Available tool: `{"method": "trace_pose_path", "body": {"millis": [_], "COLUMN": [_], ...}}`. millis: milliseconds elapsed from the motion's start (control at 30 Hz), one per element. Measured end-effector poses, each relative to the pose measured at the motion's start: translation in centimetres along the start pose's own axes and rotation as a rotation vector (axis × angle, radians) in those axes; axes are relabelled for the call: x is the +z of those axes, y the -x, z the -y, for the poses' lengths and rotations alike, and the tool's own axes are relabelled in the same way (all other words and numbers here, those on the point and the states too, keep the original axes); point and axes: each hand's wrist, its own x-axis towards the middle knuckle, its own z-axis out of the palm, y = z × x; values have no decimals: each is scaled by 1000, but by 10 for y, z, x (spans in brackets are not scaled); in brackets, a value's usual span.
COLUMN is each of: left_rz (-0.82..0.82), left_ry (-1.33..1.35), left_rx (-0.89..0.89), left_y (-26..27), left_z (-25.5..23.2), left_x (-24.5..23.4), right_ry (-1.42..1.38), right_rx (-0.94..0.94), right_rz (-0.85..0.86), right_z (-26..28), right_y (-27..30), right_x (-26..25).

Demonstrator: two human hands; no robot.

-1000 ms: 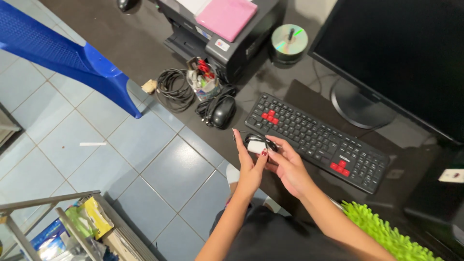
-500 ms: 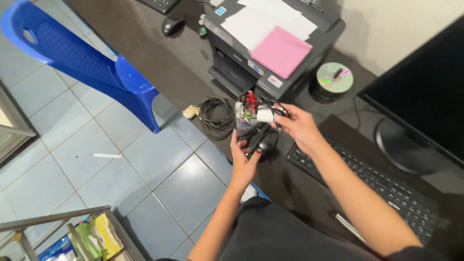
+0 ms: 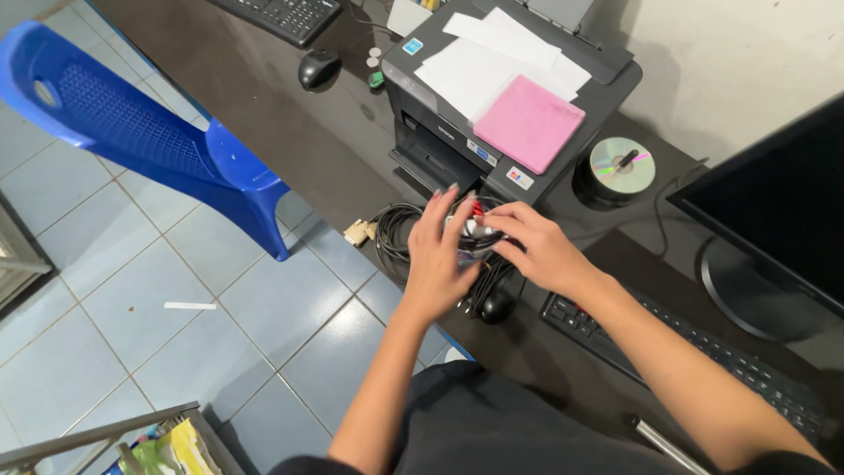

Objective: Organizing cables and dusting office equipment on a desk.

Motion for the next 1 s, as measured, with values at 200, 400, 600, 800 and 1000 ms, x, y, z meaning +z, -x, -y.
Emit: {"method": "trace_pose_path", "body": {"millis": [200,400,600,800,1000], "left_rz": [304,352,409,251,129], "left_ry": [242,470,601,480,817], "left_rx": [76,-219,-341,-380,-524], "left_y": [-14,-9,-4,10,20], "left_z": [34,38,60,74,86], "left_x": [10,5,22,53,71], "right_ry": [-94,-832,-1077,-1214,-1174], "right_rx": [45,391,642,673,711], "right_rz": [-21,-43,-65,-126,-170], "right_z": [14,-39,-60,-78,-88], "right_y": [13,30,32,32,30], "right_x": [-11,3,12,28,41]}}
